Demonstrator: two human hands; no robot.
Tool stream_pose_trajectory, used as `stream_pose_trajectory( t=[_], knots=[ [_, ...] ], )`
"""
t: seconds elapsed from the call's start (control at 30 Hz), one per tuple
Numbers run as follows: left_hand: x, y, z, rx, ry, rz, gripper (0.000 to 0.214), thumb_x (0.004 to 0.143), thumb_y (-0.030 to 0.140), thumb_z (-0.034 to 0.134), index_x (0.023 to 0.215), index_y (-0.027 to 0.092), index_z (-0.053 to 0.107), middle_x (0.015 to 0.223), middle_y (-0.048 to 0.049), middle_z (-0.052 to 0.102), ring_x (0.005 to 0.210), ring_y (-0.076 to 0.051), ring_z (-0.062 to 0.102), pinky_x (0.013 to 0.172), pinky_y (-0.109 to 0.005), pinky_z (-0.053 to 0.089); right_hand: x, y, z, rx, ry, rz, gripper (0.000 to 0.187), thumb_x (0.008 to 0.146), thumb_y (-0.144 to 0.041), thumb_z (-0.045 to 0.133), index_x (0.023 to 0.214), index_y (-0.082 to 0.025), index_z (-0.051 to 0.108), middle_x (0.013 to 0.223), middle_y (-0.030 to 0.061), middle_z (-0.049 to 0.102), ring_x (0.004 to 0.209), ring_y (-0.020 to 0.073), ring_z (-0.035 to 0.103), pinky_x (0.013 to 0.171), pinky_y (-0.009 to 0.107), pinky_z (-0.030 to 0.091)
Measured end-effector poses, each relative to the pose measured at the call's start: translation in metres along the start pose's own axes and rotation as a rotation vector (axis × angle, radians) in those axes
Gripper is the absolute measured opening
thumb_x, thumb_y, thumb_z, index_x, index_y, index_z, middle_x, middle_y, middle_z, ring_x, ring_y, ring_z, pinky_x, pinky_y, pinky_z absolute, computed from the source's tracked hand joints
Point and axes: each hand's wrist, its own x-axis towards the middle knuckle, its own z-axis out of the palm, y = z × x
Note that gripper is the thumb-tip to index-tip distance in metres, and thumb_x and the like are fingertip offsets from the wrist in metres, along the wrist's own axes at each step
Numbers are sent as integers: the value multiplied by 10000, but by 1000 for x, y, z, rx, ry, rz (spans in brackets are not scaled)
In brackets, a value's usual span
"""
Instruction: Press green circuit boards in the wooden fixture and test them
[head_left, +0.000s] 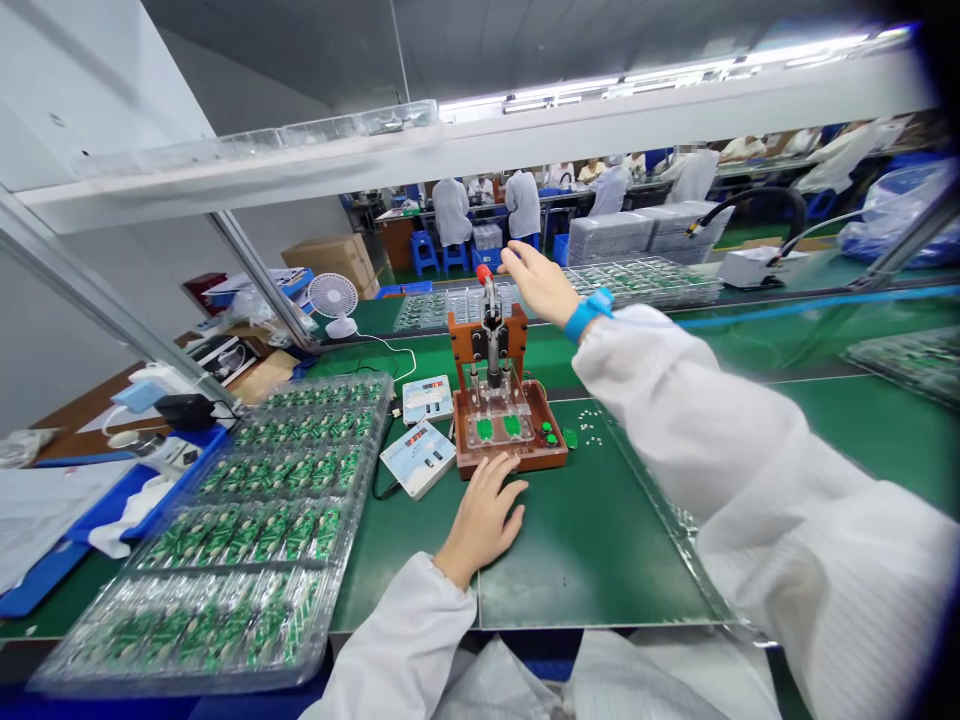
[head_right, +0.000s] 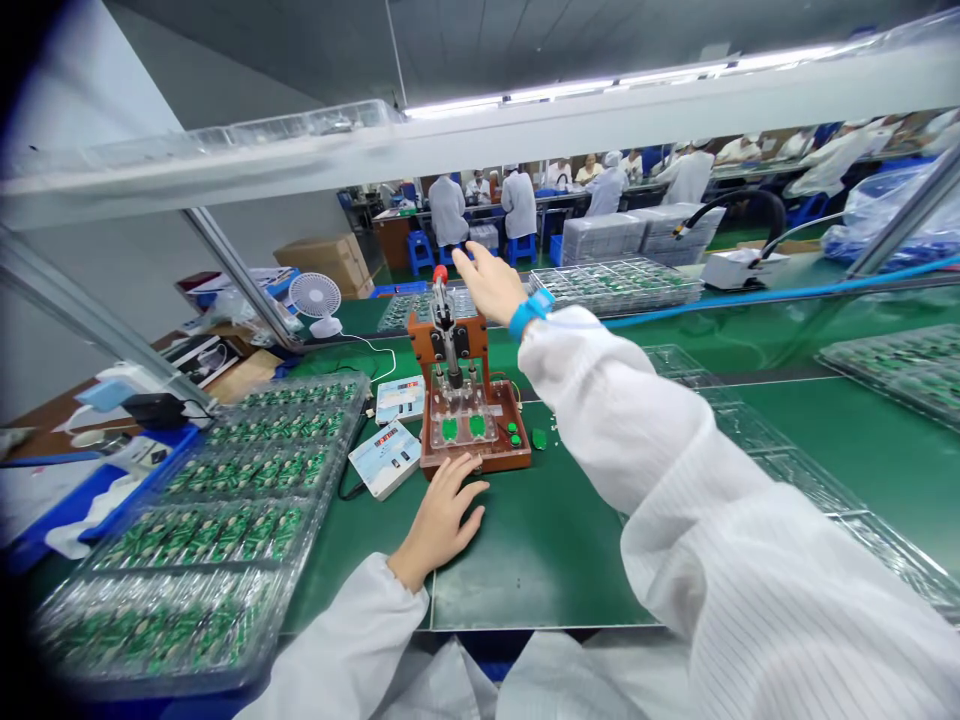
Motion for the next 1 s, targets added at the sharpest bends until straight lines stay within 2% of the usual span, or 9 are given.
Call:
stream_pose_trajectory(
  t=[0.1,0.2,0.3,0.37,0.43,0.53,0.67,0.83,1.0],
  knots=[
    [-1,-1,0,7,-13,-5,303,941,139,522,1221,210,609,1521,-133,495,1486,-307,382,1221,-613,347,30,-19,15,100,-114,33,546,1012,-627,470,892,-128,655,756,36,678,801,197,705,909,471,594],
    [-1,1,-2,13,-24,-14,299,935,123,520,1206,202,618,1519,-136,497,1482,-308,387,1222,-606,350,26,-45,16,176,-155,-19,458,1051,-486,485,950,-83,678,760,0,639,745,126,679,866,389,597],
    [0,2,-4,2,-22,-21,301,922,104,522,1188,201,623,1504,-134,514,1473,-317,401,1218,-609,359,-13,-75,5,108,-98,-234,406,1076,-417,433,1173,-111,682,932,4,690,887,131,694,927,352,562],
    [0,2,-4,-6,-15,-21,306,916,96,522,1183,205,625,1497,-133,520,1469,-321,407,1212,-615,366,-50,-90,-3,-13,-18,-390,387,1083,-413,426,1263,-166,663,1052,23,725,1022,179,693,989,372,553],
    [1,2,-3,-12,-13,-20,314,915,94,519,1185,213,624,1501,-131,515,1472,-322,402,1207,-623,371,-84,-99,-9,-106,-9,-477,358,1090,-395,418,1329,-241,636,1149,21,734,1080,213,691,1003,410,563],
    [1,1,-2,-22,-15,-22,327,913,94,516,1192,229,620,1515,-122,500,1484,-318,383,1202,-633,373,-121,-99,-10,-166,-14,-510,340,1083,-298,444,1381,-322,606,1237,2,724,1133,236,682,1011,441,569],
    [1,0,-1,-17,-26,-22,342,915,91,518,1216,223,610,1519,-129,494,1486,-313,375,1209,-630,361,-148,-83,0,-153,25,-478,410,1055,-183,473,1410,-352,590,1307,-2,699,1209,235,652,1051,428,553],
    [-1,-2,0,-17,-21,-27,334,922,99,526,1217,228,612,1497,-126,512,1479,-303,385,1207,-621,363,-174,-56,17,-86,-15,-470,508,1046,-118,440,1486,-363,505,1438,13,614,1389,248,529,1148,479,493],
    [0,0,2,-49,-7,-59,343,908,97,548,1214,232,623,1484,-114,524,1471,-300,397,1210,-616,361,-182,-45,29,-10,19,-438,526,1029,-101,474,1483,-364,499,1446,27,601,1426,253,484,1186,505,450]
  ],
)
